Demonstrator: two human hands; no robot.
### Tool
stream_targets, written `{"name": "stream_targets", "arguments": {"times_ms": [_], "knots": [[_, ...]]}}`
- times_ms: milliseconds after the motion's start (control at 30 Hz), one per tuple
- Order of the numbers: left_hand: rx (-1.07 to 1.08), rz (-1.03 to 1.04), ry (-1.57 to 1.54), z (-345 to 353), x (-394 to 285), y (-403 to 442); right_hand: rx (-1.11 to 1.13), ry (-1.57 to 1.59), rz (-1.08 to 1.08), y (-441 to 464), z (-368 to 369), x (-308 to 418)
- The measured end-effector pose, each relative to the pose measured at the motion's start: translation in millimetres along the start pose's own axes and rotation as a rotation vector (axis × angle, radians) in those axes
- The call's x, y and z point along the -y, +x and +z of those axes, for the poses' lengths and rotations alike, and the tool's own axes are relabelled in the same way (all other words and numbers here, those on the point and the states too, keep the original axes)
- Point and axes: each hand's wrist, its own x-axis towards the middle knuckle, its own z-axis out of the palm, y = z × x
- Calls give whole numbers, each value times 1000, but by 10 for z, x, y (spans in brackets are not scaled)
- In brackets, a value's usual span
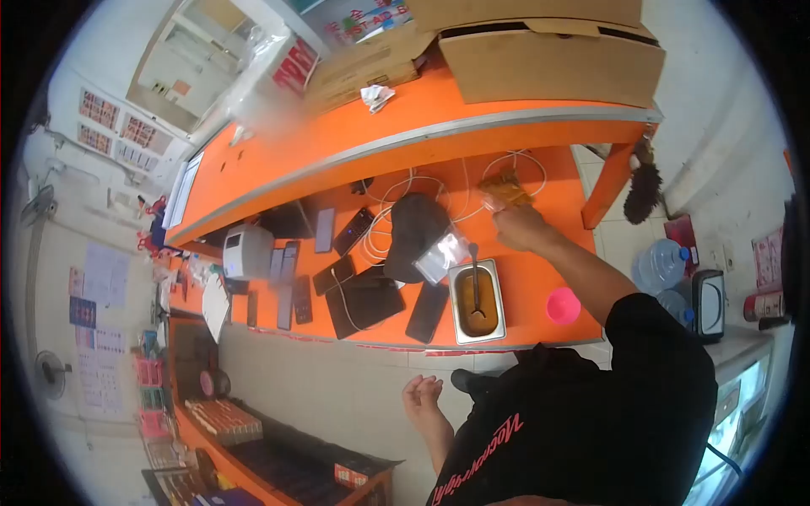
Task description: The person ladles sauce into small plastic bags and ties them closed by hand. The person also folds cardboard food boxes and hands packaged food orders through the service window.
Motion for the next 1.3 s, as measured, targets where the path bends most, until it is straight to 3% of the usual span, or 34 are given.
{"name": "stream_targets", "arguments": {"times_ms": [67,100,167,267,333,400,567,600,667,767,833,933,1033,1067,1100,1300], "knots": [[-46,-45,13,-94,4,-153,422,325,276,18,-84,227],[-49,21,3,42,-6,181,363,338,246,450,52,168],[-94,-21,32,41,-3,68,276,350,368,526,448,183],[-118,10,35,28,32,47,393,252,357,642,905,218],[-127,28,20,60,59,94,425,484,403,778,1634,95],[-160,45,12,27,75,65,215,579,291,709,1549,199],[-155,-28,-19,43,184,145,97,742,436,600,1119,389],[-136,-28,-25,26,208,167,88,740,432,594,1271,344],[-131,-16,-5,32,185,203,227,1046,308,627,1953,98],[-132,-15,15,33,142,206,340,1027,210,646,2126,18],[-130,-16,15,39,138,218,357,973,234,625,1729,129],[-125,7,25,45,172,229,311,579,245,595,1559,235],[-103,-9,9,102,177,216,253,597,279,586,1809,241],[-112,-18,18,120,168,203,123,698,264,542,2048,216],[-122,-25,29,125,166,197,203,749,230,515,1770,219],[-76,-23,20,61,200,243,122,788,292,378,1508,177]]}}
